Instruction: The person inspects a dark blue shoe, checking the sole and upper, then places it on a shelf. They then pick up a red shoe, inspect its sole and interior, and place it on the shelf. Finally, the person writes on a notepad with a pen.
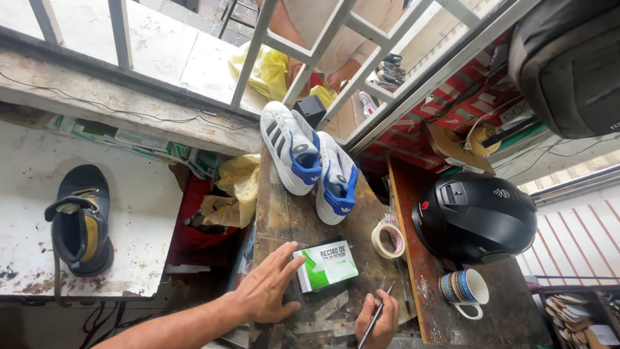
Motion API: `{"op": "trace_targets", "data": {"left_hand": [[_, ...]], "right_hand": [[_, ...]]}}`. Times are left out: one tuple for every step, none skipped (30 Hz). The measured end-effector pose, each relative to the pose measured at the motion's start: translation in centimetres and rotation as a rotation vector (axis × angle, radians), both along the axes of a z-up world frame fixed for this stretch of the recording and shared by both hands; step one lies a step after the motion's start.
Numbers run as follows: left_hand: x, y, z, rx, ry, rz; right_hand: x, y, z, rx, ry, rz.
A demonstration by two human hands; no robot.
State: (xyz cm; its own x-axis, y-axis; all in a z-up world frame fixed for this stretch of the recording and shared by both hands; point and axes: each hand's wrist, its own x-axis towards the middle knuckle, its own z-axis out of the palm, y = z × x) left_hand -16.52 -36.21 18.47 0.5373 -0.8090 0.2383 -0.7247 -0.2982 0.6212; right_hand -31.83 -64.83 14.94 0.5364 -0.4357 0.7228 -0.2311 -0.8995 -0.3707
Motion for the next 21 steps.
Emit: {"op": "trace_targets", "data": {"left_hand": [[0.0, 0.1, -0.1, -0.030, 0.033, 0.006], [0.2, 0.2, 0.1, -0.032, 0.032, 0.002], [0.3, 0.3, 0.3, -0.006, 0.044, -0.021], [0.3, 0.5, 0.5, 0.022, 0.056, -0.045], [0.6, 0.7, 0.1, 0.022, 0.056, -0.049], [0.5, 0.8, -0.3, -0.079, 0.053, -0.043], [0.5, 0.8, -0.7, -0.181, 0.049, -0.035], [0.6, 0.9, -0.8, -0.183, 0.058, -0.033], [0.6, 1.0, -0.9, -0.234, 0.031, -0.033], [0.8, 1.1, -0.9, -0.285, 0.000, -0.034], [0.7, 1.2, -1.0, -0.286, 0.006, -0.032], [0.8, 1.3, -1.0, -0.316, -0.001, -0.030], [0.8, 1.2, -1.1, -0.345, -0.008, -0.028], [1.0, 1.2, -1.0, -0.351, -0.003, -0.021], [1.1, 1.2, -1.0, -0.383, -0.021, -0.019], [0.9, 1.4, -1.0, -0.410, -0.034, -0.016], [1.0, 1.1, -1.0, -0.410, -0.025, -0.009], [1.0, 1.1, -1.0, -0.425, -0.040, -0.005], [0.9, 1.2, -1.2, -0.439, -0.055, -0.001], [1.0, 1.0, -1.2, -0.422, -0.024, 0.032], [1.1, 1.0, -1.4, -0.517, -0.041, 0.019]], "right_hand": [[0.0, 0.3, 0.1, -0.022, 0.030, -0.076], [0.1, 0.4, 0.3, -0.023, 0.029, -0.079], [0.2, 0.4, 0.4, -0.032, 0.043, -0.106], [0.2, 0.5, 0.5, -0.038, 0.059, -0.133], [0.4, 0.9, 0.2, -0.038, 0.059, -0.138], [0.4, 0.9, 0.1, -0.031, 0.079, -0.197], [0.5, 1.0, 0.0, -0.025, 0.098, -0.256], [0.4, 0.6, -0.5, -0.028, 0.107, -0.254], [0.3, 0.2, -0.9, -0.047, 0.117, -0.287], [0.4, -0.2, -1.4, -0.065, 0.123, -0.320], [0.4, 0.1, -1.2, -0.068, 0.129, -0.319], [0.6, 0.4, -1.1, -0.069, 0.135, -0.339], [0.7, 0.7, -0.9, -0.071, 0.141, -0.359], [0.8, 0.1, -1.3, -0.078, 0.146, -0.353], [0.8, -0.4, -1.6, -0.107, 0.137, -0.349], [0.5, -0.7, -2.2, -0.131, 0.134, -0.345], [0.5, -0.5, -1.6, -0.133, 0.143, -0.339], [0.7, -0.1, -1.2, -0.168, 0.101, -0.307], [0.9, 0.4, -0.9, -0.201, 0.058, -0.276], [0.7, 0.2, -0.5, -0.191, 0.095, -0.246], [0.7, 0.2, -0.5, -0.241, 0.052, -0.175]]}}
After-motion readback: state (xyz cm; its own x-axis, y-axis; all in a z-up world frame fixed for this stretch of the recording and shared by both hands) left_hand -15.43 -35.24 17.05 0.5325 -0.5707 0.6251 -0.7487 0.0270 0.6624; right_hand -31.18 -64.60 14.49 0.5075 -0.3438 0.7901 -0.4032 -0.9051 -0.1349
